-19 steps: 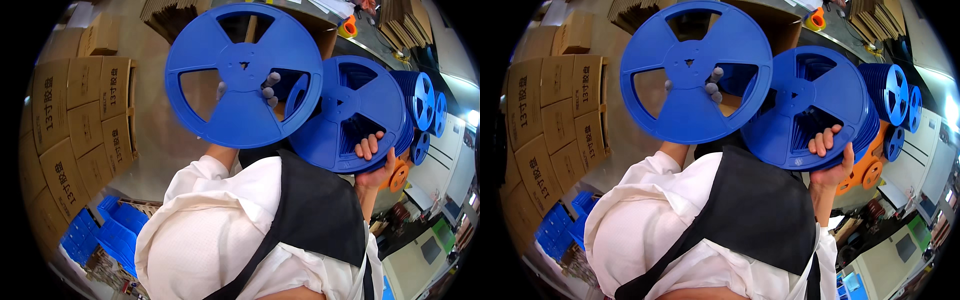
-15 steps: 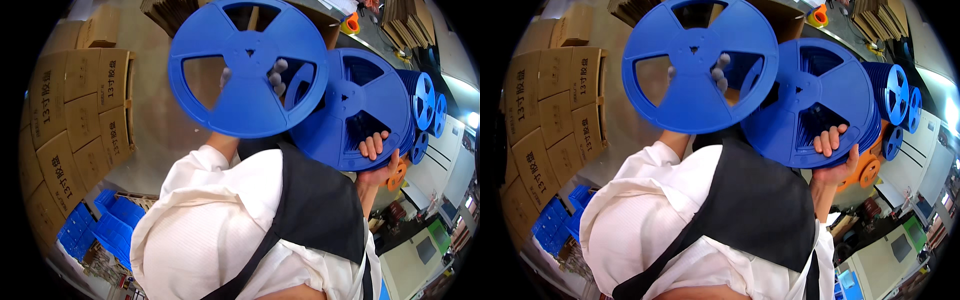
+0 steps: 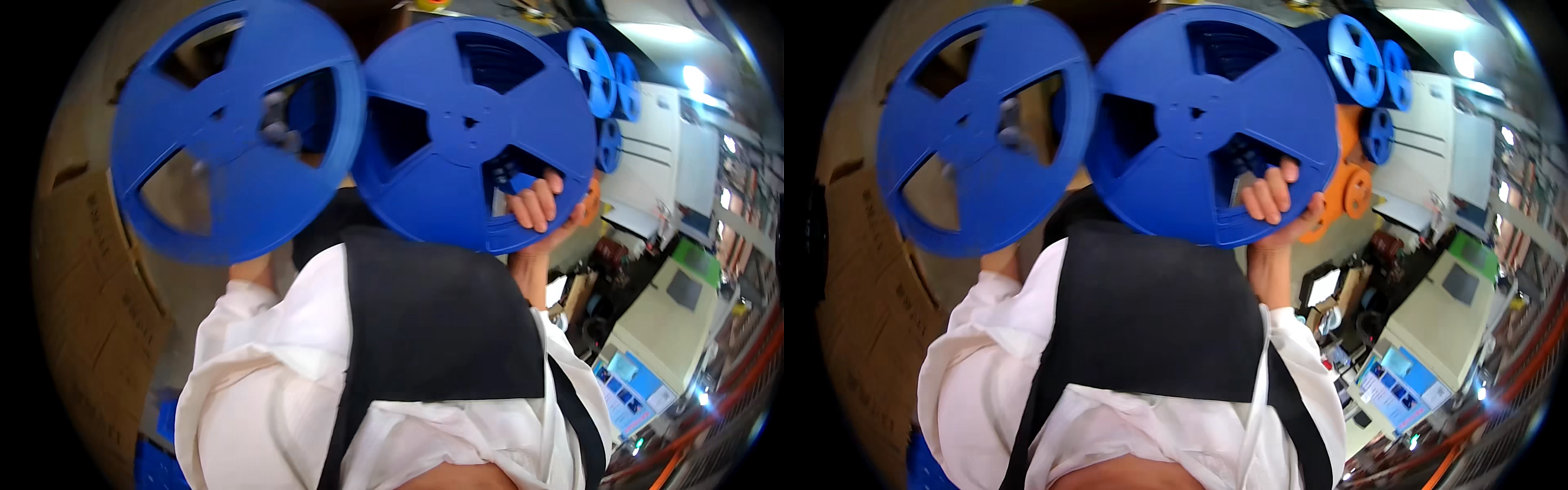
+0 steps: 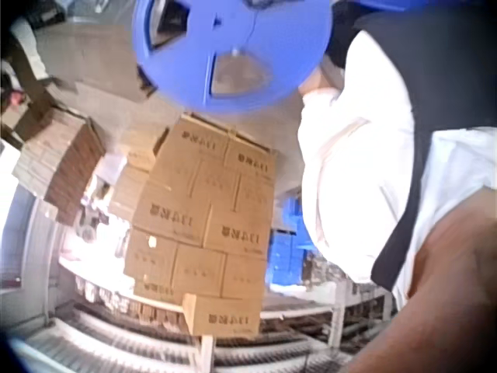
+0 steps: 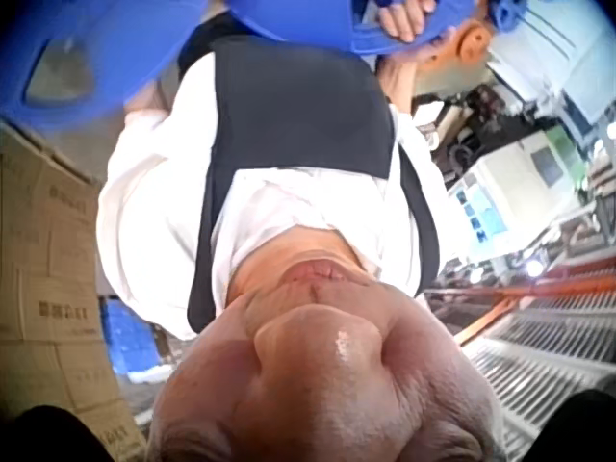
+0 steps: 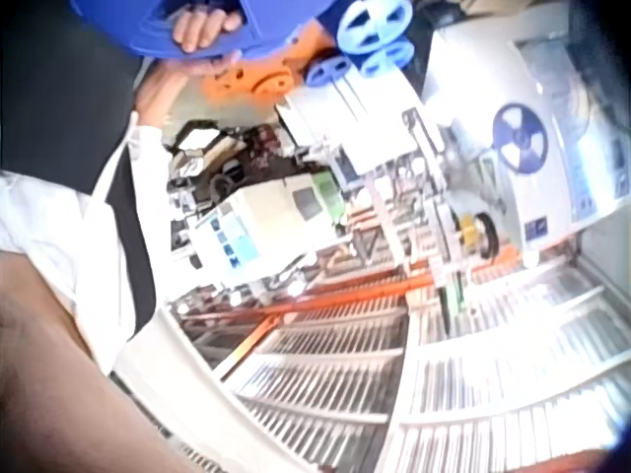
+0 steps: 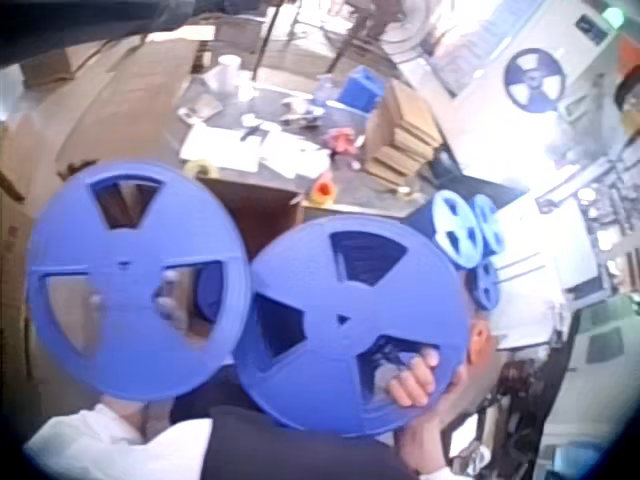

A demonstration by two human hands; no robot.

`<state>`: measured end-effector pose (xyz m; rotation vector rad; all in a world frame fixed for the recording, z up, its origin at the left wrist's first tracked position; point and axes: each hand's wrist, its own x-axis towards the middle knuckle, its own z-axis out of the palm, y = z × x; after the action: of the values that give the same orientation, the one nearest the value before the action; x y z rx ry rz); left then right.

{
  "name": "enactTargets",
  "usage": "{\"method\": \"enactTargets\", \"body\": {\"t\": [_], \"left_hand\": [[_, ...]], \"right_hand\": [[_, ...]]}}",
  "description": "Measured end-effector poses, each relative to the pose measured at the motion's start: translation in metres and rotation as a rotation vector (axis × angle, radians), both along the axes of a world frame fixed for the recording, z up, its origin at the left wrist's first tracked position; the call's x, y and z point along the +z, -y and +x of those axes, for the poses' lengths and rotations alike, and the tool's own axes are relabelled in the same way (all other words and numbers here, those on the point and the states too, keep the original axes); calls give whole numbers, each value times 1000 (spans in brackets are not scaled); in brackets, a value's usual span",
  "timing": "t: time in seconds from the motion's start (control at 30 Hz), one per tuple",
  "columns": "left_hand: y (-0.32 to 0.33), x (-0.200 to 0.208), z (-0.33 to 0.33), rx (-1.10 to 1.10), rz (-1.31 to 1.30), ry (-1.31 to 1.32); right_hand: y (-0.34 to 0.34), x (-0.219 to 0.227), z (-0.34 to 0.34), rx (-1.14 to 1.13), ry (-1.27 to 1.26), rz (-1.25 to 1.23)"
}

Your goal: The person picks up stacks of blue plastic spools from a conveyor and a table, then places them one by one into a cardboard box. The person continues filling the box with spools until it is full.

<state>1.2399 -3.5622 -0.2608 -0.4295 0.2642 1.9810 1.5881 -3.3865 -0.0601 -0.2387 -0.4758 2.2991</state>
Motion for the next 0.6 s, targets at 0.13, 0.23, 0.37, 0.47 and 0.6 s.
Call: {"method": "enactTargets", "body": {"t": [0.13, 0.23, 0.37, 0.47, 0.6], "left_hand": [[12, 29, -14, -78, -83, -172], [9, 62, -5, -166, -75, -339], [-28, 131, 43, -456, -314, -674], [-69, 133, 84, -758, -364, -862], [-92, 152, 119, -878, -296, -761]], "right_hand": [[0, 19, 2, -32, -46, -21], [0, 19, 0, -18, 2, 3], [-3, 10, -19, -3, 72, -32], [4, 18, -42, 5, 322, 6], [26, 33, -72, 89, 632, 70]]}}
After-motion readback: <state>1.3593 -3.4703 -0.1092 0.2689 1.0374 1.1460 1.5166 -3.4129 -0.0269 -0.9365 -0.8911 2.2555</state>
